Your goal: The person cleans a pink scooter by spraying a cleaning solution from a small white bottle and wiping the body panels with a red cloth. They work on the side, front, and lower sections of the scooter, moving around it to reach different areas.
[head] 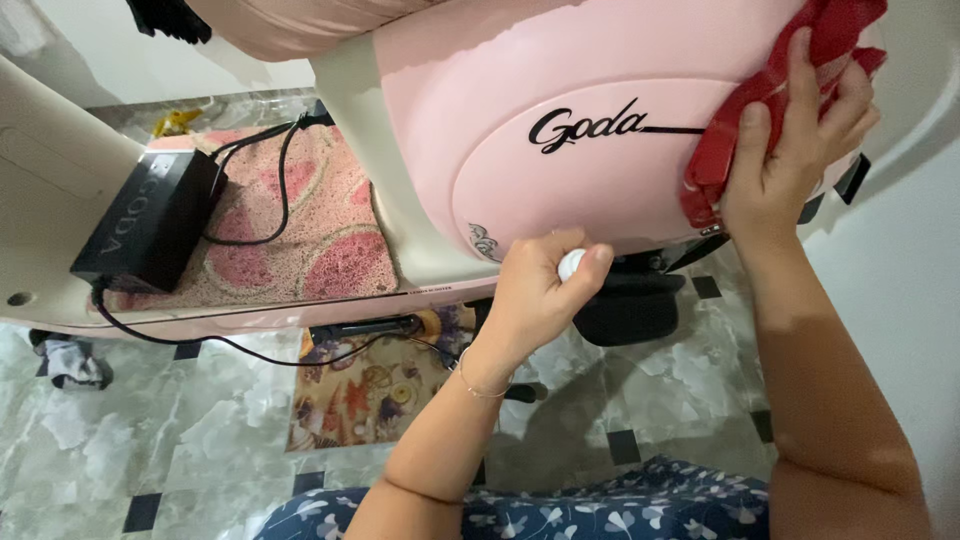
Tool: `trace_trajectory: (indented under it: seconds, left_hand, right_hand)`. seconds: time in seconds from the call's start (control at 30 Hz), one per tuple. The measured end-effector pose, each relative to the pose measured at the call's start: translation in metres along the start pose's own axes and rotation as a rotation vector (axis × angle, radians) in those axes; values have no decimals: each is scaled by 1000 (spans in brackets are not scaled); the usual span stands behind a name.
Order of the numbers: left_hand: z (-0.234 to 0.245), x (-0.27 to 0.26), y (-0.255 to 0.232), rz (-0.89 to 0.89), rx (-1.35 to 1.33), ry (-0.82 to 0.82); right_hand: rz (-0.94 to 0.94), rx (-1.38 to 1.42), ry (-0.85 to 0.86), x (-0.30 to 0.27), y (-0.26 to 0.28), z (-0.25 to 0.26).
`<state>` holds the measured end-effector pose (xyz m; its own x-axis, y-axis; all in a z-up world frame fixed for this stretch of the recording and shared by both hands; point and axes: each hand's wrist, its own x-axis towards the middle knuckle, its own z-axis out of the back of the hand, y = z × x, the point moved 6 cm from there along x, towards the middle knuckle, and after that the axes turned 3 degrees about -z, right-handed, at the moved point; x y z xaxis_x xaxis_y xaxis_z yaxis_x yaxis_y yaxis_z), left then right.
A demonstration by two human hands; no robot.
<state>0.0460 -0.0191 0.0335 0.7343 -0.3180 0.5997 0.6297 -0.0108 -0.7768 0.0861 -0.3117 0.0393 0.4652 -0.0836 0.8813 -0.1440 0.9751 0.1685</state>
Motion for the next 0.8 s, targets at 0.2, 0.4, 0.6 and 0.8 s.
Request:
trace_trajectory:
  seconds: [0.2, 0.4, 0.6, 0.8]
  left_hand:
    - [11, 12, -5, 23, -20, -33]
    - [48, 12, 18, 77, -141, -161]
    - [133, 1, 48, 2, -368, -424]
    - [170, -4, 62, 114, -296, -447]
  right_hand:
    - [-62, 58, -31, 0, 22, 6]
    - [-180, 7, 9, -17, 80, -16]
    - [704, -381, 10, -77, 239, -83]
    - [259, -24, 170, 1, 154, -29]
